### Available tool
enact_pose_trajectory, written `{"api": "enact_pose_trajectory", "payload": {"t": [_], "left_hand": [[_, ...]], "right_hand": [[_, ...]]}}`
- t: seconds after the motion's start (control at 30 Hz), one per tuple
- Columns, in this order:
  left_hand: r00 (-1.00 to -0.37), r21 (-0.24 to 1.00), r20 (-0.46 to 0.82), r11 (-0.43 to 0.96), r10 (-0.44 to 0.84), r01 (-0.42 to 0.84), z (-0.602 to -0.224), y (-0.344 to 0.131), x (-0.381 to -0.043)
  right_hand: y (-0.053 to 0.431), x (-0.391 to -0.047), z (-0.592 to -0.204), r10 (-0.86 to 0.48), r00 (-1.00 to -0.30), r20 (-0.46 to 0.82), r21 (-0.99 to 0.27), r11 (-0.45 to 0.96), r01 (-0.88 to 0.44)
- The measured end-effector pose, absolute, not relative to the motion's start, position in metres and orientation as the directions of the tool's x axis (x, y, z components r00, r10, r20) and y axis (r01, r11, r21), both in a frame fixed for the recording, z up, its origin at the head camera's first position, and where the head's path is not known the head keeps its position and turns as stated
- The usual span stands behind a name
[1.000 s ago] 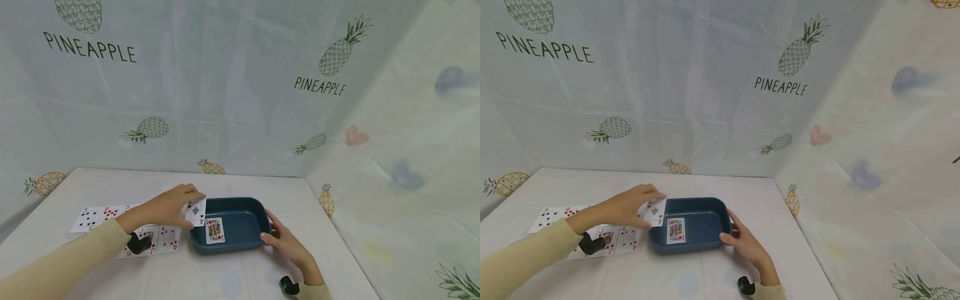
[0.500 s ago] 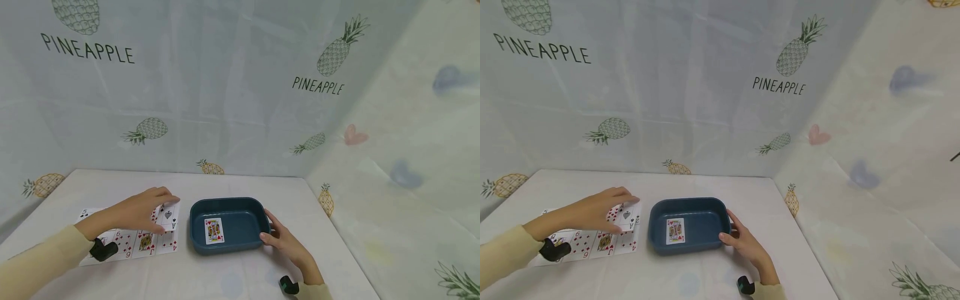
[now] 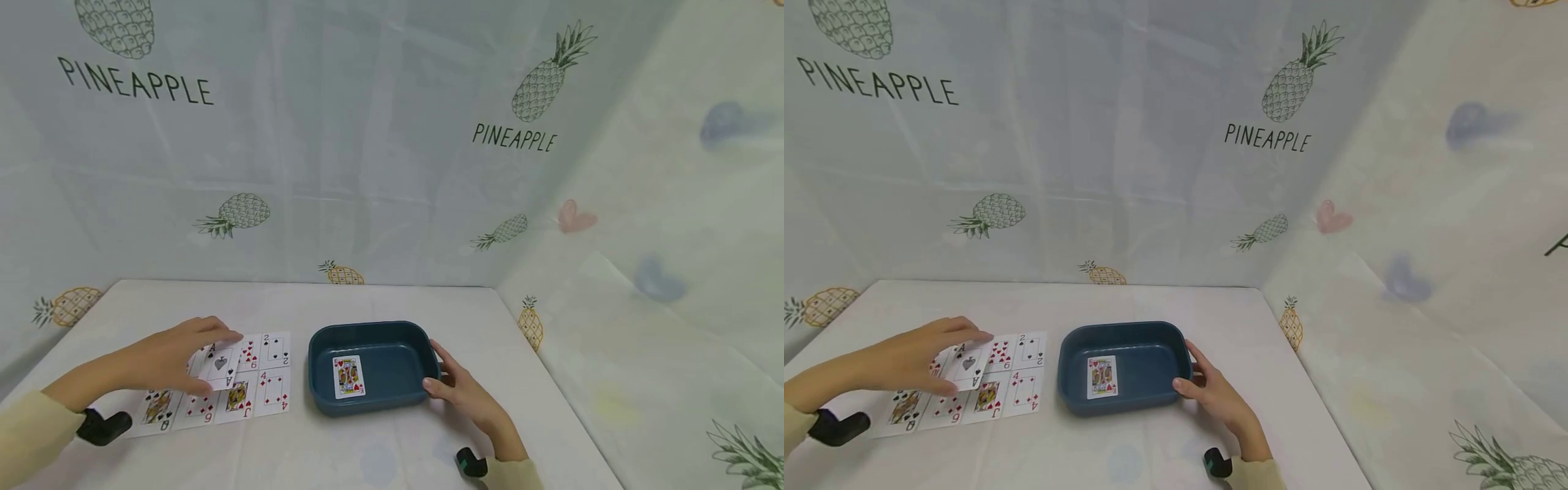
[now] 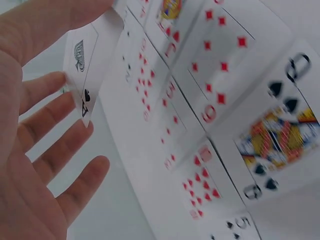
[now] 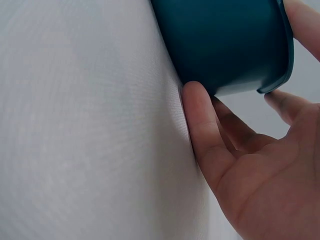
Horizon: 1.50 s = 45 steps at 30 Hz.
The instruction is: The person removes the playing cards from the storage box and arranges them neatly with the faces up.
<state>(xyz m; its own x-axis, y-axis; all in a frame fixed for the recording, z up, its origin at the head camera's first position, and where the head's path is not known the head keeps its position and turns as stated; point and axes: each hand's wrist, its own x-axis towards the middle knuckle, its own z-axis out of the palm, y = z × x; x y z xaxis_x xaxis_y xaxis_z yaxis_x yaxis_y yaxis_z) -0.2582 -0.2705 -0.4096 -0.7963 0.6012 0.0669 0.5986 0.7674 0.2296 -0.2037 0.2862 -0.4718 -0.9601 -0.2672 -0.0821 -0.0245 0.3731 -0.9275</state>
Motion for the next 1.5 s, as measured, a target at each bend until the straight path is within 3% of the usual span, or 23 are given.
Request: {"api": "enact_pose_trajectory", "payload": {"t": [0.43,0.7,0.83,1.07,1.27,1.5], "left_hand": [[-0.836,0.177,0.022,0.82,0.549,0.543,-0.437,-0.341,-0.25],[-0.756,0.097,0.161,0.752,0.635,0.652,-0.46,-0.386,-0.249],[-0.793,0.075,0.09,0.79,0.603,0.609,-0.464,-0.398,-0.249],[-0.752,0.07,0.132,0.751,0.646,0.657,-0.468,-0.412,-0.246],[-0.827,0.079,0.005,0.824,0.562,0.56,-0.461,-0.409,-0.242],[-0.839,0.089,-0.034,0.838,0.543,0.539,-0.468,-0.411,-0.242]], "right_hand": [[0.286,-0.204,-0.472,-0.272,-0.958,-0.086,-0.926,0.377,-0.024],[0.285,-0.204,-0.473,-0.247,-0.964,-0.096,-0.921,0.39,-0.008],[0.285,-0.204,-0.472,-0.244,-0.965,-0.094,-0.92,0.391,-0.009],[0.285,-0.204,-0.471,-0.248,-0.964,-0.093,-0.926,0.376,-0.008],[0.285,-0.204,-0.471,-0.263,-0.961,-0.085,-0.929,0.37,-0.019],[0.286,-0.204,-0.472,-0.26,-0.962,-0.086,-0.924,0.381,-0.02]]}}
